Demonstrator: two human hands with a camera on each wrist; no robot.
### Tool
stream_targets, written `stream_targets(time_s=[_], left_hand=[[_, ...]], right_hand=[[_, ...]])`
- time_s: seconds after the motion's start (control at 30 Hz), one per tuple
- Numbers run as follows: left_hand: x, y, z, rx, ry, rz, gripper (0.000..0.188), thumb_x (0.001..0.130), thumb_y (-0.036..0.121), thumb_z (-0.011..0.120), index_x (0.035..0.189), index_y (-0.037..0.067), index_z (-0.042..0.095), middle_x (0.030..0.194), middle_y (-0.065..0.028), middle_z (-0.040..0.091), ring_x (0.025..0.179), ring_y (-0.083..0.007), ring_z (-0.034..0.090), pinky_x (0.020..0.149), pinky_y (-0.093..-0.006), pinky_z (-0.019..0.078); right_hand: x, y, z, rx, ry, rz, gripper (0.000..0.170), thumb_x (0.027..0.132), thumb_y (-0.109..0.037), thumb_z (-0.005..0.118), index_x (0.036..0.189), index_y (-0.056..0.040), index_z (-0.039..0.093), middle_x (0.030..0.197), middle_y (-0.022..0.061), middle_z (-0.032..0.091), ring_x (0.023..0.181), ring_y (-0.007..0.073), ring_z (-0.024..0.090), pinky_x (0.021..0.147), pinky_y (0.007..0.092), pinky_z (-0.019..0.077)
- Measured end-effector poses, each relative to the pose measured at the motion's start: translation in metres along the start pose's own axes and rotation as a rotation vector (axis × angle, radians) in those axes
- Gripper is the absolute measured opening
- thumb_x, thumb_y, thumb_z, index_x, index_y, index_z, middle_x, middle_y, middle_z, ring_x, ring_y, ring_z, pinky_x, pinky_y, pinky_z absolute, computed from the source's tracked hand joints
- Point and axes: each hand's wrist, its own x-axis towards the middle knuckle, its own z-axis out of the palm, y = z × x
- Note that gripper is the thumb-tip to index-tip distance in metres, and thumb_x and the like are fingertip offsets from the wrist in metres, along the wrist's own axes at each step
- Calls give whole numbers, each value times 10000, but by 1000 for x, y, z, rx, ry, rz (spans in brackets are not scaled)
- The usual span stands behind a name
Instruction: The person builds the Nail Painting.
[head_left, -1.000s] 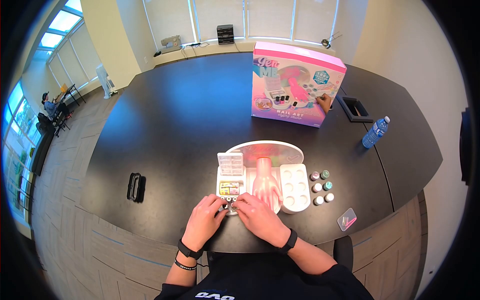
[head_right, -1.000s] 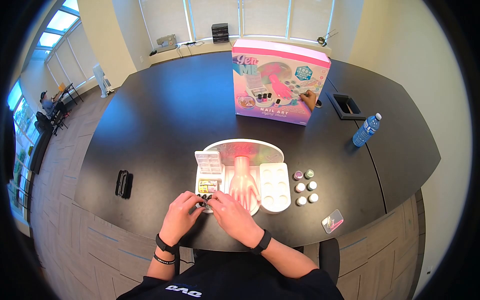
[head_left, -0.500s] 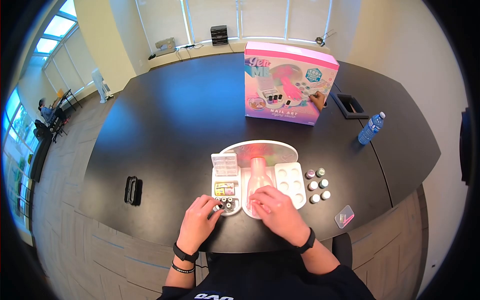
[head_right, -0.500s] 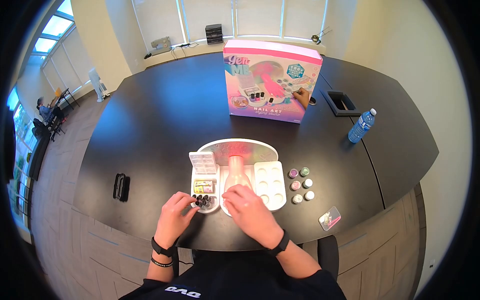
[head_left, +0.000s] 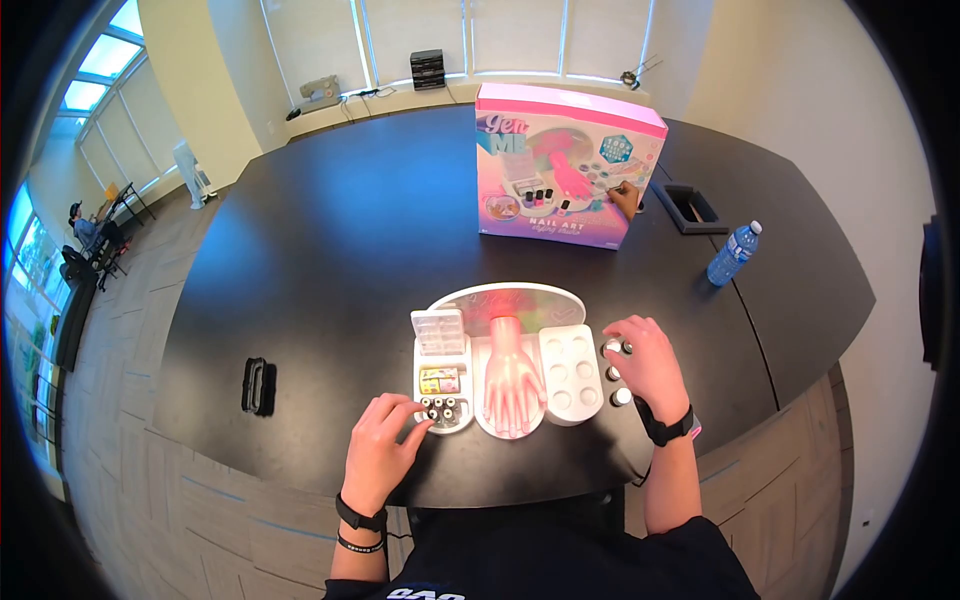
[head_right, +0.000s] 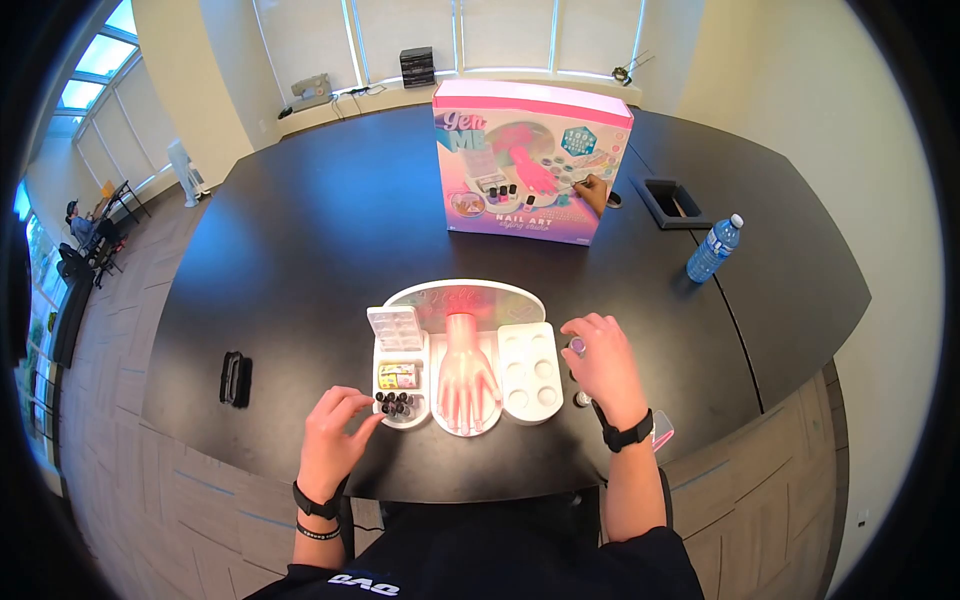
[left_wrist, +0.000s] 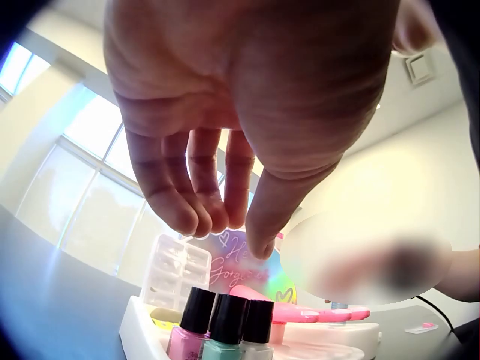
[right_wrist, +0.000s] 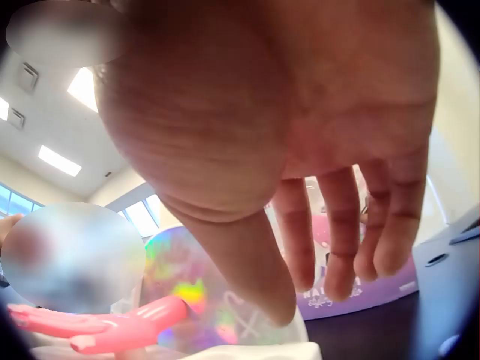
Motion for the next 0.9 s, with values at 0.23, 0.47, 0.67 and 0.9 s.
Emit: stream_targets(time_s=[0.23,0.47,0.67,0.9], left_hand=[[1,-1,-3,-3,-23,-42,235,855,83,882,1042,35,749,1047,-95,716,953,-319,702,812,-425,582],[4,-5,-5,20,28,0,233,849,93,889,1027,37,750,1031,-101,713,944,-321,702,789,-425,581],[5,-5,-2,7,31,-11,223,855,99,887,1020,36,750,1022,-100,713,929,-318,698,778,-422,575],[11,-2,0,19,39,14,215,861,106,886,1014,37,752,1014,-98,714,922,-315,698,770,-421,574]], right_hand=[[18,39,13,-88,-101,143,278,849,-95,797,1125,-61,798,1124,123,760,1119,364,661,991,475,566],[23,60,30,-170,-188,212,298,805,-152,831,1094,-85,807,1126,124,760,1124,363,664,984,489,572],[20,64,41,-161,-166,238,223,781,-158,843,984,-83,788,1055,132,740,1083,367,659,937,498,577],[17,69,46,-138,-123,222,221,761,-120,839,967,-77,773,1007,130,727,1051,368,652,920,495,567]])
